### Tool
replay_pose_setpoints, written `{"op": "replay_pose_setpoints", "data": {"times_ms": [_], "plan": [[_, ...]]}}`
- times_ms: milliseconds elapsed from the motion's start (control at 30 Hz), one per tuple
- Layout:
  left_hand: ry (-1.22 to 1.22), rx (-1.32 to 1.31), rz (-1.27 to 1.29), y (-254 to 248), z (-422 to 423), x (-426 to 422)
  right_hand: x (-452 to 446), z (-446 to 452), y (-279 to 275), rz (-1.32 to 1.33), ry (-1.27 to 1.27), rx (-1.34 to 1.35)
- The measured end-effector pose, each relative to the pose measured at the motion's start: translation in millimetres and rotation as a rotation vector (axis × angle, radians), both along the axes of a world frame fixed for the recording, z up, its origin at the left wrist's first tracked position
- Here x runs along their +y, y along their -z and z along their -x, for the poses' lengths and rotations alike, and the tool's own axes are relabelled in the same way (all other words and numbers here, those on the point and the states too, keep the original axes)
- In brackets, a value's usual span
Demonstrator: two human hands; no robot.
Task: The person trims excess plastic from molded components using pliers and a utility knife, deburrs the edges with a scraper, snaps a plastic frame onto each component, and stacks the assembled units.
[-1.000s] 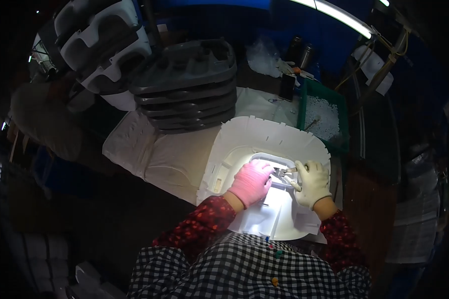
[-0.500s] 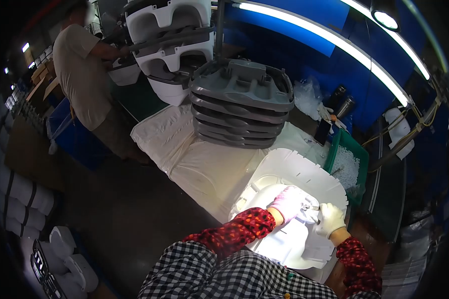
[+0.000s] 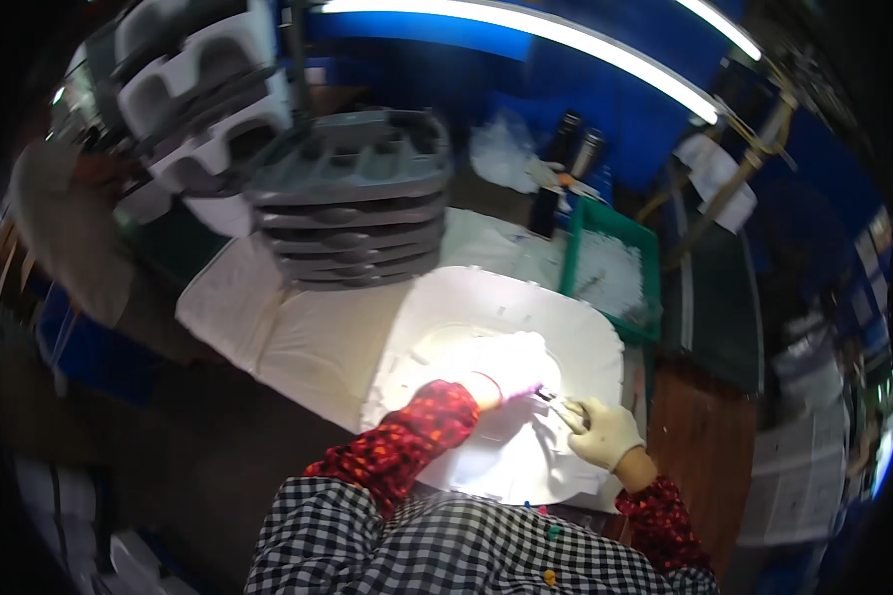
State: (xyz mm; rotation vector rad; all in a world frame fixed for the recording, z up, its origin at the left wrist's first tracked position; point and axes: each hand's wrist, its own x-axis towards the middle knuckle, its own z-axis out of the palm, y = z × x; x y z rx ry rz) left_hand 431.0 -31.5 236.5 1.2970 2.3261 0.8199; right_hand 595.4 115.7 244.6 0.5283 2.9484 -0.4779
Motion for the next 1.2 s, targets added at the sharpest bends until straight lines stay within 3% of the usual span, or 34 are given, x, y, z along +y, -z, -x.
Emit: {"op": "replay_pose_setpoints", "data": {"times_ms": [33, 67, 133, 200, 267, 300, 400, 433, 467, 500, 567, 600, 700, 800, 1000, 1067, 1133, 1200], "plan": [[-0.153, -0.161, -0.125, 21, 11, 33, 0, -7, -6, 0.053, 0.037, 0.034], [-0.122, -0.052, -0.183, 13, 19, 57, 6, -15, -9, 0.094, 0.074, 0.013], [-0.123, -0.219, -0.334, -14, 36, 108, 10, -36, -12, 0.183, 0.107, 0.180], [-0.095, -0.591, -0.485, 7, 71, 177, 16, -48, -7, 0.201, 0.127, 0.251], [0.040, -0.269, -0.540, 35, 95, 212, 20, -60, -7, 0.241, 0.202, 0.235], [0.002, -0.045, -0.426, 33, 96, 206, 22, -63, -7, 0.275, 0.261, 0.219], [-0.138, -0.092, -0.333, 2, 71, 148, 34, -70, -4, 0.410, 0.307, 0.378], [-0.168, -0.131, -0.446, 10, 63, 126, 43, -69, 8, 0.388, 0.291, 0.491], [-0.165, -0.098, -0.513, 11, 47, 98, 52, -63, 13, 0.380, 0.267, 0.549], [-0.160, 0.143, -0.533, 18, 30, 74, 58, -49, 15, 0.372, 0.240, 0.610], [0.020, 0.209, -0.280, 12, -5, 23, 57, -9, -3, 0.031, 0.008, 0.584], [0.163, 0.495, -0.315, 35, -12, 7, 58, 14, -11, -0.170, -0.155, 0.532], [0.262, 0.456, -0.334, 90, -26, 5, 42, 98, -10, -0.361, -0.595, 0.495], [0.200, 0.383, -0.292, 95, -28, 3, 10, 168, 10, -0.642, -0.862, 0.116], [0.214, 0.305, -0.228, 96, -30, 6, -40, 238, 44, -0.860, -1.009, -0.242], [0.188, 0.291, -0.261, 94, -31, 3, -45, 241, 54, -0.812, -1.034, -0.231], [0.208, 0.401, -0.197, 96, -35, 6, -50, 245, 58, -0.931, -1.001, -0.235], [0.137, 0.462, -0.324, 103, -38, 8, -55, 246, 55, -0.931, -1.009, -0.277]]}}
